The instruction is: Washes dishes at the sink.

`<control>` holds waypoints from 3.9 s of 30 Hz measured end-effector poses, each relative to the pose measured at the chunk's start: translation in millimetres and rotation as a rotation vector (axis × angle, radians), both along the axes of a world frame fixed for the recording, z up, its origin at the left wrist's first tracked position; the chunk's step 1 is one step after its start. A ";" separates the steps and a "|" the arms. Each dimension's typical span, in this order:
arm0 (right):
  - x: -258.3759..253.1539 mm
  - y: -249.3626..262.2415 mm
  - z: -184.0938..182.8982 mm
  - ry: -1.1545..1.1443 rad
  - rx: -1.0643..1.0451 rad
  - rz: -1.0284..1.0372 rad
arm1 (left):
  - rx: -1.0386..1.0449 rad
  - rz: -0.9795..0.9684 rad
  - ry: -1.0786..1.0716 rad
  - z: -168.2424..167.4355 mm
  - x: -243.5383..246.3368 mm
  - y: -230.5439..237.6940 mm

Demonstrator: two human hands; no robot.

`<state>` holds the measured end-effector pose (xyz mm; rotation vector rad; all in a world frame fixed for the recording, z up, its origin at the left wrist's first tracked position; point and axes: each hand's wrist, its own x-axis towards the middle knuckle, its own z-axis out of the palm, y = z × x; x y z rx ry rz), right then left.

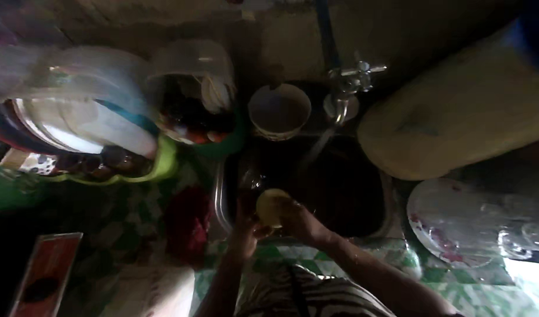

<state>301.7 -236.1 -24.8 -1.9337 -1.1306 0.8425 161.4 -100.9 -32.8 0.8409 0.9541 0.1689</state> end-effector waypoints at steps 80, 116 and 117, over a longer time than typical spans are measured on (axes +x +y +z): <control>-10.6 60.2 -51.4 -0.091 0.271 -0.076 | 0.277 -0.178 0.225 19.3 39.9 1.6; -46.3 0.3 -31.6 -0.059 0.328 0.009 | 0.423 0.063 0.305 24.2 35.1 -10.9; -39.4 -8.2 -42.0 -0.113 0.341 0.036 | 0.367 0.080 0.253 23.2 30.9 -7.1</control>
